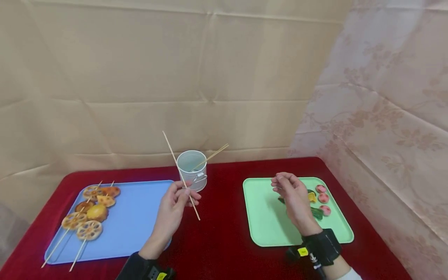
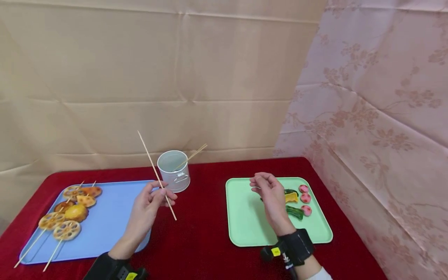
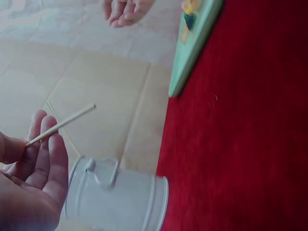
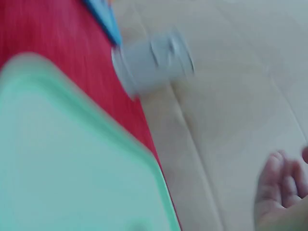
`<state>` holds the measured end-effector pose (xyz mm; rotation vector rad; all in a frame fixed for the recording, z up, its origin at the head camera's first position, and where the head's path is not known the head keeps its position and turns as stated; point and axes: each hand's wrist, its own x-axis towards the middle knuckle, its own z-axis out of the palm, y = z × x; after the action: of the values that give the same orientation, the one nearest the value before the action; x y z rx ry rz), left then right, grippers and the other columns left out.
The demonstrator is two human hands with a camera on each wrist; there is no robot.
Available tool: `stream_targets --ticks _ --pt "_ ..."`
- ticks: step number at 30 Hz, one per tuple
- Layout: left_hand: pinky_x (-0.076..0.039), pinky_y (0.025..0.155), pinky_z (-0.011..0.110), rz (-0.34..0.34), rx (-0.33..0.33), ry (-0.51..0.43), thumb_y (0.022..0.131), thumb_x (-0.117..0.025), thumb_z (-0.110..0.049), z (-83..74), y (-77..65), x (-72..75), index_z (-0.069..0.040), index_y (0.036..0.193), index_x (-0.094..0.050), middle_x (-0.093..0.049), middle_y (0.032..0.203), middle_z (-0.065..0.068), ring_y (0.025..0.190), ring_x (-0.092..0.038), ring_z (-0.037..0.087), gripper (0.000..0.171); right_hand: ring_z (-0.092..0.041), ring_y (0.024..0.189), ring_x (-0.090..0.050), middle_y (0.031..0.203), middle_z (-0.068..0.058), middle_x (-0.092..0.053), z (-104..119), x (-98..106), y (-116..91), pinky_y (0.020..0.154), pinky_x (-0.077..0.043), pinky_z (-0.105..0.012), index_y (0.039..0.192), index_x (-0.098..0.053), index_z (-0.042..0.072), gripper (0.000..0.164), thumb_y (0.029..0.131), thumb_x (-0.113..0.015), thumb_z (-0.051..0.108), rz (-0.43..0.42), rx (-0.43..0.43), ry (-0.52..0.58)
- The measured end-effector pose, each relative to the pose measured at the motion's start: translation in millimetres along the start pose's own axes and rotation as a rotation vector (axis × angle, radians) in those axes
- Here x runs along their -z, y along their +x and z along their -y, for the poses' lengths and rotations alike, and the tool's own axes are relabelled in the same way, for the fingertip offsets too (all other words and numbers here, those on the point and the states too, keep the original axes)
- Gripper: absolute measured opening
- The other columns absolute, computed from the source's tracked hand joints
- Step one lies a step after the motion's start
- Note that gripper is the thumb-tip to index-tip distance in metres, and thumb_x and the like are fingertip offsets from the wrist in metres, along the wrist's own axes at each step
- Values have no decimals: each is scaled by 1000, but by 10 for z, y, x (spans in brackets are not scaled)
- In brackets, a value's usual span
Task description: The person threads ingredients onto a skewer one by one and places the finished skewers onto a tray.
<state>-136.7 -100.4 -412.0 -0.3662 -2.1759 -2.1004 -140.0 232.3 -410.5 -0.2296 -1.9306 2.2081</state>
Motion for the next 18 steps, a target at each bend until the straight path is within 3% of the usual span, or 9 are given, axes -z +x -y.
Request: stream_targets --ticks 5,10,14,18 --pt "-55 74 25 -33 24 85 107 -51 -1 16 -37 86 9 125 -60 -72 90 16 76 -65 15 23 -22 100 -67 107 -11 -70 58 305 268 86 -56 -24 123 -61 -1 37 105 -62 32 63 35 -449" --pt "-55 66 27 -32 49 114 108 -52 -4 32 -76 111 5 124 -65 -70 88 13 72 -63 15 23 -28 98 -64 108 -12 -71 96 471 455 81 -53 -33 120 -67 4 32 106 -61 32 152 148 -844" --pt "-54 57 29 -24 56 118 108 -52 -5 49 -112 121 3 124 -66 -68 87 12 68 -62 14 23 -28 95 -64 106 -12 -72 92 540 570 77 -52 -40 116 -70 4 25 104 -63 24 202 213 -1028" --pt "-53 57 28 -10 35 114 107 -54 -4 81 -137 130 1 121 -68 -69 87 11 65 -60 14 21 -32 94 -66 106 -16 -73 62 586 652 78 -53 -47 113 -70 0 24 101 -67 20 249 198 -1174"
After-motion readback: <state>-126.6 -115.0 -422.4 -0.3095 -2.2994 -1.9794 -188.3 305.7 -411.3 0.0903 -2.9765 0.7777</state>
